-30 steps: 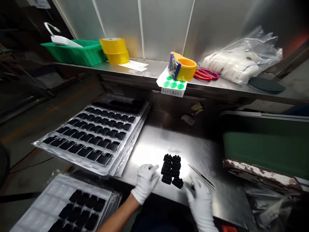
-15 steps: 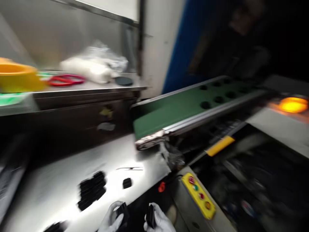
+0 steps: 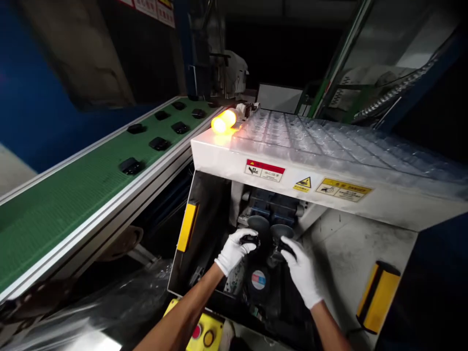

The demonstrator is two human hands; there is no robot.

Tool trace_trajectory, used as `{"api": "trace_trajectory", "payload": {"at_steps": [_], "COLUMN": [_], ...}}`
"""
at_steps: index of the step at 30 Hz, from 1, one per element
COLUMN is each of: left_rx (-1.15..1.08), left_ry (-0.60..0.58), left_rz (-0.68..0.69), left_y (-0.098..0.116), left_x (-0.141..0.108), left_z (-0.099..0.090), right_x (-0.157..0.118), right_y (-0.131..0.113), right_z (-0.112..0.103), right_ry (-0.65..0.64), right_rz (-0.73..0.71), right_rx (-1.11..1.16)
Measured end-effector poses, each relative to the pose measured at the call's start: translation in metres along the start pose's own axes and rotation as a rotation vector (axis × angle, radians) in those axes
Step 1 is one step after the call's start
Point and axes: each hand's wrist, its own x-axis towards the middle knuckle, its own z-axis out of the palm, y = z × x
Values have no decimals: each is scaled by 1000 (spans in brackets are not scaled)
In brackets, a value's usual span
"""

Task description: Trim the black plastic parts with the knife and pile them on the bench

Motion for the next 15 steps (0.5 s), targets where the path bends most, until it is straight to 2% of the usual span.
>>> {"api": "trace_trajectory", "payload": {"at_steps": [3,7,9,12,15], "left_rx": [7,35,48,59,48], "left_ry": [-48,-72,-75,-84,-56], "left_rz": [-14,-50,-48,-29,-38], "left_y": [-22,-36,-36,-34,-35], "left_x": [31,34,32,30,30], "left_z": [9,8,6,5,7], "right_x": [12,9,8,17,42], "right_y": [23,45,47,24,-27], "right_z": [2,2,-2,-4,15], "right_ry": [-121,-140,-139,-154,-183], "right_rz": [-76,-131,-157,-192,-201], "right_rx": [-71,-152,-190,-259,-334]}}
